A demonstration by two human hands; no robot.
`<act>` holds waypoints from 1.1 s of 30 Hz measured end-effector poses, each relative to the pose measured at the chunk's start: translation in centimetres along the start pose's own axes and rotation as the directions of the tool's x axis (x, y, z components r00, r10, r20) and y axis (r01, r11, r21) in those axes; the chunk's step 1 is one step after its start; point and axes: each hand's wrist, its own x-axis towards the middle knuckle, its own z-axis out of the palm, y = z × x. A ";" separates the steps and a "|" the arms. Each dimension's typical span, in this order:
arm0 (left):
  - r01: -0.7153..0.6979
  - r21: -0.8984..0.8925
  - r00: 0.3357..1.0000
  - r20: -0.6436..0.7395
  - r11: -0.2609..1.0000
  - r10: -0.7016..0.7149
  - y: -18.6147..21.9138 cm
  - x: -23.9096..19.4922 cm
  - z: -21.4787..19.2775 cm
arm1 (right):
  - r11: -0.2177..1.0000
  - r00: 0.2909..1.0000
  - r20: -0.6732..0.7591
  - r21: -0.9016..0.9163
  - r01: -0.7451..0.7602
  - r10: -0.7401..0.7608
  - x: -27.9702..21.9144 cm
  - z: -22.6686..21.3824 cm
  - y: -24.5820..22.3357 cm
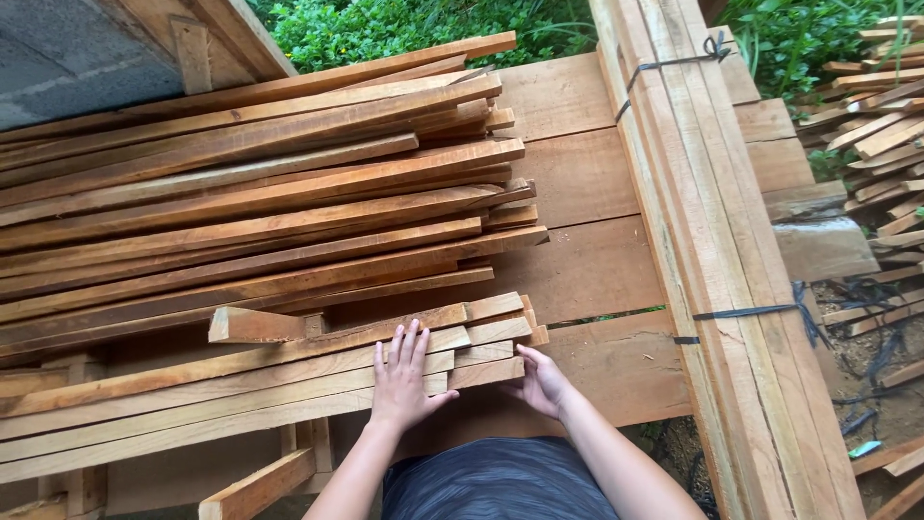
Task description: The person stacks thin wooden planks on a wooden workbench, aligning them carefully. They then use a black strap to tie the stack of planks together, wrapping it around the wood and securing it.
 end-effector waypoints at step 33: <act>-0.038 -0.060 0.939 0.339 0.997 0.056 -0.5 0.4 -5.8 | 0.925 0.924 -0.231 0.160 0.344 -0.304 -3.0 12.6 8.7</act>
